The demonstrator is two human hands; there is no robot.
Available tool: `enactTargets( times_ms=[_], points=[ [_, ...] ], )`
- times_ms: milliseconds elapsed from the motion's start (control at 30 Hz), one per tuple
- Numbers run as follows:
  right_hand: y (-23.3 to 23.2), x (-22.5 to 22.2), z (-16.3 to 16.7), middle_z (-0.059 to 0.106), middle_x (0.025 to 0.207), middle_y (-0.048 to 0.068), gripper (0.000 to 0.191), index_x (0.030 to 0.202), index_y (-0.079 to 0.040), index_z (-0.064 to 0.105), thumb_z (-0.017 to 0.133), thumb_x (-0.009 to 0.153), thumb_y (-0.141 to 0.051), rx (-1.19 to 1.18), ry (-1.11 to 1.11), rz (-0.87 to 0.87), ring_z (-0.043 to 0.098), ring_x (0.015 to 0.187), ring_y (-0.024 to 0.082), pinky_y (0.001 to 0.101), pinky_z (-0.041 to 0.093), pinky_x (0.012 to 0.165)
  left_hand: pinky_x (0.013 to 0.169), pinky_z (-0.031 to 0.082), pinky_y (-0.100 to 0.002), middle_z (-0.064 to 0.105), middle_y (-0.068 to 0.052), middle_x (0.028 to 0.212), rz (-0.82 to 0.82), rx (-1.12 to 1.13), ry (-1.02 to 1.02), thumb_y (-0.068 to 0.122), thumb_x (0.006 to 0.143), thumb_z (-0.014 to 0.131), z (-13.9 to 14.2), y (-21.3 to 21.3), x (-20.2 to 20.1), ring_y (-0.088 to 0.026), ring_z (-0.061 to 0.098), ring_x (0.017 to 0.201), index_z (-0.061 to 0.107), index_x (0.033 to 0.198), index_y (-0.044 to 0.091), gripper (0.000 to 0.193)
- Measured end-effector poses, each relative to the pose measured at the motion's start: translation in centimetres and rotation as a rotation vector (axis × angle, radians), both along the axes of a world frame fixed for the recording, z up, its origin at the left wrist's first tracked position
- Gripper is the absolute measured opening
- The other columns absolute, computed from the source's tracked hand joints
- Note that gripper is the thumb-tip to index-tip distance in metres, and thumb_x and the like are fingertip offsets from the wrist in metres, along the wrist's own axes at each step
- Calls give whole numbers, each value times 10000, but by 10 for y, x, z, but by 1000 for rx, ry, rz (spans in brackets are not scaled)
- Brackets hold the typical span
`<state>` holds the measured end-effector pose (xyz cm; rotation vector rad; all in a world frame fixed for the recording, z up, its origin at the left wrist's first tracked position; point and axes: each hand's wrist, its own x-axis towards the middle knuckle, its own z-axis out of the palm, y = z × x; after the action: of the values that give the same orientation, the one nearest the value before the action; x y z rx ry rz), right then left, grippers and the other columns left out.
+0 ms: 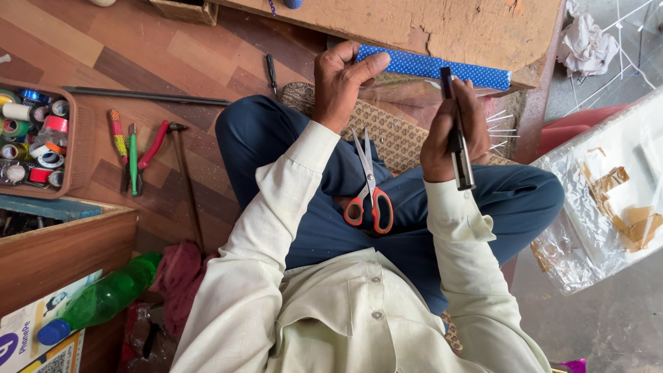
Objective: The person sits on the floor and applies blue decorative tape to the edges of a printed picture mounted on cardboard. They use scissors to trim the tape and a metal tool to press it down, then trim the cardboard edges. The person repeats this process for a second picture.
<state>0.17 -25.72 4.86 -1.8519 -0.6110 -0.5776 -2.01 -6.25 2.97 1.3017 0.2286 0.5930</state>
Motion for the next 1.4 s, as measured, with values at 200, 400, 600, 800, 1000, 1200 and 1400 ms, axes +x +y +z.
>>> enactTargets(
  times_ms=[200,400,600,800,1000,1200,1400],
  points=[
    [9,0,-7,735,1259,241,288,1249,90,660,525,1006,16,25,41,-17,670,1309,362,479,433,1232,594,536,-231,688,19,689,-12,-34,-12,195,893,802,0,1,1,-49,600,623,701,754,79,208],
    [14,-3,-4,729,1259,254,294,1260,83,654,516,1011,12,61,59,1,685,1293,359,482,396,1264,581,523,-227,675,26,674,-5,-14,-22,165,909,796,2,2,1,-44,587,610,715,768,70,189],
    [17,-3,-4,736,1241,262,282,1252,86,651,514,1017,10,17,45,-24,687,1292,367,483,418,1249,571,501,-222,651,29,664,-17,-26,-49,135,918,796,5,5,-1,-37,556,606,704,762,57,197],
    [27,-7,2,744,1224,248,260,1240,79,670,553,1023,-2,-27,20,-98,690,1275,367,462,489,1186,555,469,-228,630,29,642,-21,-45,-60,119,913,795,5,5,-3,-41,539,592,656,714,68,248],
    [38,-1,13,720,1082,183,222,1200,48,709,616,1014,-29,-17,49,-157,734,975,271,356,590,890,530,438,-234,604,30,607,7,-10,-58,121,907,801,6,5,-5,-45,512,564,617,656,79,314],
    [16,-4,14,677,1115,150,127,1181,-2,716,663,1066,-3,225,41,-12,682,1030,242,341,605,867,525,408,-230,592,25,596,3,-24,-48,141,912,800,8,5,-5,-45,491,556,623,658,75,317],
    [-35,-20,-29,660,927,104,235,906,-67,741,749,671,-52,-887,-130,384,687,809,295,420,515,667,560,437,-240,628,17,623,-11,-79,-37,151,899,801,10,7,-3,-54,516,575,695,710,45,241]
  ],
)
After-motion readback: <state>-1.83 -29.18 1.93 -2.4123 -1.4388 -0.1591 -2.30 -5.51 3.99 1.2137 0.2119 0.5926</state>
